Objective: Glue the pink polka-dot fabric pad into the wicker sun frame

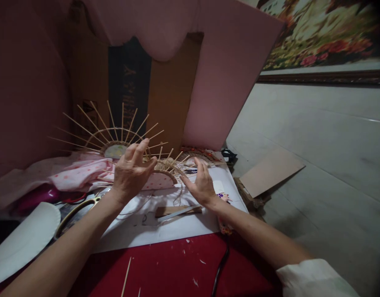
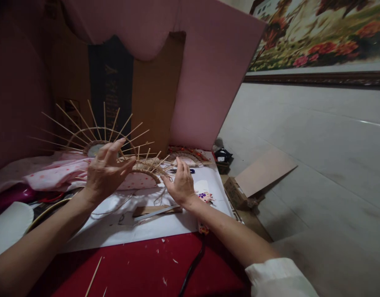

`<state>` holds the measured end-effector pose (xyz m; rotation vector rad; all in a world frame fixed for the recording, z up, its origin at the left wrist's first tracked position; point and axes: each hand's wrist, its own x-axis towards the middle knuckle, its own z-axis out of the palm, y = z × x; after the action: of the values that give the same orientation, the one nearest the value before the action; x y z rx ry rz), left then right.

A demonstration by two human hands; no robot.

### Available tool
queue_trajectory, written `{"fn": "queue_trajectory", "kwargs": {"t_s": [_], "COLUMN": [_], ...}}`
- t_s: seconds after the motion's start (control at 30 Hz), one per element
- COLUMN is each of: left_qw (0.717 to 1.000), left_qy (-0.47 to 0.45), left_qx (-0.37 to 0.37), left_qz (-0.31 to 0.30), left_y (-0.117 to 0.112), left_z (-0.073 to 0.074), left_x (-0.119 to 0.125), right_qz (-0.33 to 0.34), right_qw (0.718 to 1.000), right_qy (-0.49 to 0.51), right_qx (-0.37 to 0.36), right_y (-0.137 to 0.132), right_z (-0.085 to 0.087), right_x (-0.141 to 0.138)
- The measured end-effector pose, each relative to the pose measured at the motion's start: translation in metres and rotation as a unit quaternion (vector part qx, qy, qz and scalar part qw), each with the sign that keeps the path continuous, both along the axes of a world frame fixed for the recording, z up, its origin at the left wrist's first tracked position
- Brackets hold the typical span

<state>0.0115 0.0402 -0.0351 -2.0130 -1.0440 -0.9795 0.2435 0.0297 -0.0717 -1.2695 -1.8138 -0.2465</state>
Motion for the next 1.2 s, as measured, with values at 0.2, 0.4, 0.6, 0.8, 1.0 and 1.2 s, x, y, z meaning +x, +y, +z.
{"fn": "queue_trajectory", "kwargs": {"t_s": [0.2, 0.4, 0.6, 0.8, 1.0, 1.2], "left_qw": [1.000, 1.000, 1.000, 1.000, 0.999, 0.999], "left_qy": [-0.020, 0.000, -0.012, 0.003, 0.012, -0.019], "left_qx": [0.002, 0.004, -0.019, 0.006, 0.029, 0.043], "left_qz": [0.000, 0.002, -0.013, 0.007, 0.022, -0.011], "left_y": [0.002, -0.001, -0.001, 0.002, 0.003, 0.003], "left_z": [-0.003, 0.001, 0.001, -0.001, -0.001, -0.001], "left_x": [-0.001, 0.000, -0.001, -0.002, -0.001, -0.002], "right_qz": [-0.038, -0.064, -0.060, -0.002, 0.080, 0.045], "right_qw": [0.998, 0.993, 0.992, 0.981, 0.954, 0.945], "right_qy": [-0.048, -0.095, -0.100, -0.100, -0.202, -0.220], "right_qx": [-0.003, 0.026, 0.052, 0.165, 0.205, 0.237], "right_y": [0.002, 0.007, 0.006, -0.007, 0.000, 0.015], "right_z": [-0.002, 0.004, 0.004, 0.024, 0.038, 0.040], "right_x": [-0.001, -0.010, -0.010, -0.024, -0.056, -0.076]}}
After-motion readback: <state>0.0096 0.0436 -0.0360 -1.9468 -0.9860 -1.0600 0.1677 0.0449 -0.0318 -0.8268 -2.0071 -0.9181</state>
